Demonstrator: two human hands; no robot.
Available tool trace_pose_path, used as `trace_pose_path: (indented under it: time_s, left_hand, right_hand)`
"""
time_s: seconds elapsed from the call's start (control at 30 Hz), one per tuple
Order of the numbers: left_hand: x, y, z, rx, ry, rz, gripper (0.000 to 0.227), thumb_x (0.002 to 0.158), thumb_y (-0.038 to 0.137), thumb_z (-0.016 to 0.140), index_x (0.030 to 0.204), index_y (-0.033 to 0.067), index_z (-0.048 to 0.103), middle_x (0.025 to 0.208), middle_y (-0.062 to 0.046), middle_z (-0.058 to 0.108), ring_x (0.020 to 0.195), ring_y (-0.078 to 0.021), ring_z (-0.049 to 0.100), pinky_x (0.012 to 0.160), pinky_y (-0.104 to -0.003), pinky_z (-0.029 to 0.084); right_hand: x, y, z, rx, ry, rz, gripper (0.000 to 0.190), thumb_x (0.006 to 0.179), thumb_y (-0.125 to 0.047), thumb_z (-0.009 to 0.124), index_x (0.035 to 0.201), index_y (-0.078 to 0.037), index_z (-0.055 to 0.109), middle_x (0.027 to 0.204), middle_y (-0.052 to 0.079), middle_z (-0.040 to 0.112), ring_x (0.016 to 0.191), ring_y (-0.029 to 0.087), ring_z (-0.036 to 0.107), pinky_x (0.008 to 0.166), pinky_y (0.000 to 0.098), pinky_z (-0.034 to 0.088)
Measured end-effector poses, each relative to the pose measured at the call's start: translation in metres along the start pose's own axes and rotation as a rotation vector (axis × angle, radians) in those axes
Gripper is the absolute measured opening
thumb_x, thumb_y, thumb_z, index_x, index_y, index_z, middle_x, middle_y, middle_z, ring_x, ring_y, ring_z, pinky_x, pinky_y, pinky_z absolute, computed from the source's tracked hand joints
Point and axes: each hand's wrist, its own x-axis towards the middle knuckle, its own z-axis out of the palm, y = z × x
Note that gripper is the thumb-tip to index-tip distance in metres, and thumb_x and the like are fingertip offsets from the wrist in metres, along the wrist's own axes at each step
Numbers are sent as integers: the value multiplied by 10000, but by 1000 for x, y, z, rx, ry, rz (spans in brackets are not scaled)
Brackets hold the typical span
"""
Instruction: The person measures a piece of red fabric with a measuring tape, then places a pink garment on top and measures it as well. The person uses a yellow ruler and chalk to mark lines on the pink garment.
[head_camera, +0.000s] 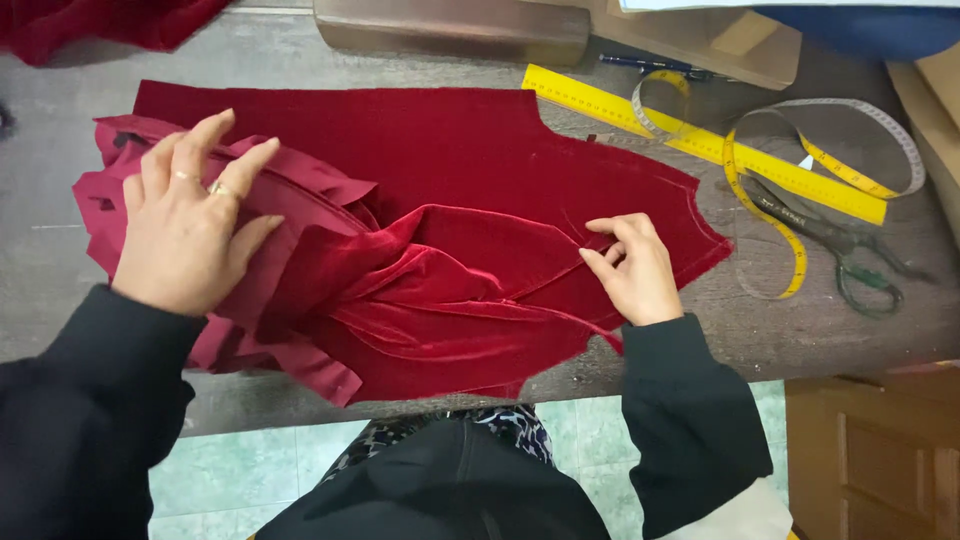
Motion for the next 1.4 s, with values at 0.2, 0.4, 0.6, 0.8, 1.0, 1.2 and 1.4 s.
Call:
trace_pose_path:
  time_s: [0.2, 0.4, 0.6, 0.8, 1.0, 1.2, 1.4]
  left_hand:
    - [-1, -19, 25, 14, -64, 36, 441, 921, 426, 632, 1294, 195, 670, 1138, -83, 594, 1113, -317, 500, 825, -474, 401]
    - [0, -24, 30, 70, -47, 30, 214, 949, 475, 650, 1032, 292, 720, 985, -20, 577, 996, -283, 512, 808, -435, 373]
    - [7, -21, 12, -38, -81, 16, 162, 946, 356, 635, 935, 194, 630, 1173, -28, 613, 1100, -299, 502, 867, -453, 353]
    - [-6, -29, -24, -175, 70, 13, 134, 1029, 154, 657, 1082, 49, 594, 1092, -61, 691, 925, -306, 628, 1037, -449, 279]
    - [-34, -26, -24, 8, 65, -21, 327, 813, 39, 636, 1126, 135, 634, 1333, -102, 624, 1204, -351, 551, 1005, -478, 326]
    - [-40, 16, -4, -16, 128, 50, 162, 903, 324, 707, 1054, 283, 664, 1116, 39, 633, 1017, -269, 557, 851, -452, 347]
    - [-45, 62, 20, -174, -114, 109, 503, 711, 625, 693, 1038, 250, 620, 1048, 46, 586, 1060, -180, 543, 923, -380, 360]
  right_hand:
    - [0, -9, 2, -41, -88, 100, 240, 865, -87, 695, 1101, -109, 662, 1011, 54, 562, 713, 149, 517, 692, 296, 506]
    - [-1, 4, 4, -24, -77, 24, 160, 829, -59, 735, 975, -96, 682, 844, 11, 544, 649, 109, 468, 602, 258, 446]
    - [-6, 5, 2, -67, -107, 67, 40, 854, -70, 711, 840, -107, 705, 820, 9, 578, 709, 122, 519, 663, 273, 492]
    - [-22, -19, -17, 16, 194, -238, 67, 867, -7, 668, 825, -50, 638, 950, 86, 543, 654, 124, 474, 615, 255, 446]
    - [-37, -11, -14, 126, 113, -195, 55, 883, -2, 602, 856, -49, 594, 1062, 96, 652, 755, 152, 582, 669, 268, 491]
    - [-32, -12, -4, 254, 4, 40, 59, 886, -50, 582, 938, -70, 562, 1143, 86, 666, 572, 121, 626, 572, 240, 525]
    - [-23, -23, 2, 265, -8, 109, 234, 879, -47, 652, 1105, -23, 599, 998, 162, 664, 563, 190, 666, 526, 298, 542]
